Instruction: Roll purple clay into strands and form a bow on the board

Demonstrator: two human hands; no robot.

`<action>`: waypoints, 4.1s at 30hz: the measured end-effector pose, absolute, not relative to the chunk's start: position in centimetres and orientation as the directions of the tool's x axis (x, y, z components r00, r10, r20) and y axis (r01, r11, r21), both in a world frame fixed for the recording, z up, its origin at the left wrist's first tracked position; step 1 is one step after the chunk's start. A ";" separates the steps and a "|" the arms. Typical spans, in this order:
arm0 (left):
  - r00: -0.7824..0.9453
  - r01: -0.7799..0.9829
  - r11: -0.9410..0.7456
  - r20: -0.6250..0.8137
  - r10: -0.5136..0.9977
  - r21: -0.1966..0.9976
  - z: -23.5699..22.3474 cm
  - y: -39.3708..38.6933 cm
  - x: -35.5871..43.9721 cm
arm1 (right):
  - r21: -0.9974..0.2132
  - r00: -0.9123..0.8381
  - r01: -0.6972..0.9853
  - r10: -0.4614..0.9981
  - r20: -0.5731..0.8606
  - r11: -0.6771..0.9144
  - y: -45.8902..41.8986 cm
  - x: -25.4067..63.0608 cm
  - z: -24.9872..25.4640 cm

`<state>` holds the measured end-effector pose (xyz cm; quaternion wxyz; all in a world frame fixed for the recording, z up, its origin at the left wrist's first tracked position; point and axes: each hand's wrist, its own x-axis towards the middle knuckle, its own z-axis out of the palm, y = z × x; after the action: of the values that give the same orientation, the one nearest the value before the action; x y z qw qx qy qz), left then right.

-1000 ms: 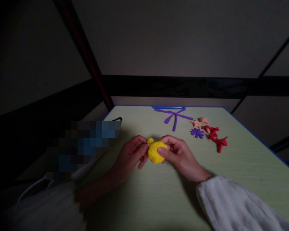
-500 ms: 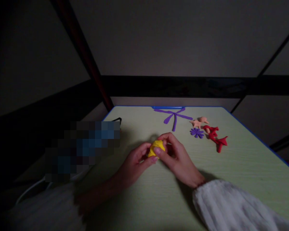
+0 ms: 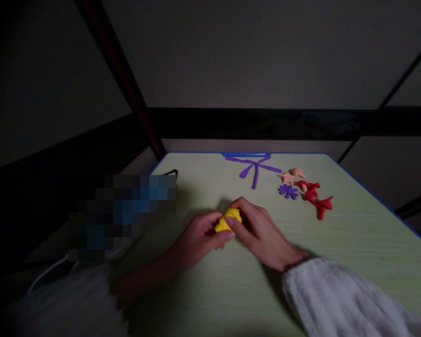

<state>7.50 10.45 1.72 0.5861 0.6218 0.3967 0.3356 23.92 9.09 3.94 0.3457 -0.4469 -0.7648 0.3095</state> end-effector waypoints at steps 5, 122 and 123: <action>0.514 0.043 0.018 -0.037 0.857 0.999 1.9 10.4 7.2 | -0.896 -0.330 0.319 0.923 0.200 0.308 9.3 24.0 3.8; 0.391 0.069 -0.027 -0.002 0.920 0.997 2.3 11.1 7.1 | -0.994 -0.147 0.108 0.989 -0.034 -0.018 9.6 23.2 3.5; 0.393 0.083 -0.040 0.005 0.919 0.996 2.2 11.1 7.1 | -0.996 -0.141 0.083 0.989 -0.053 -0.042 9.7 23.2 3.4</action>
<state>7.08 11.13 2.22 0.5615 0.6176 0.4056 0.3725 23.24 9.68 3.43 0.4304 -0.4941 -0.5420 0.5261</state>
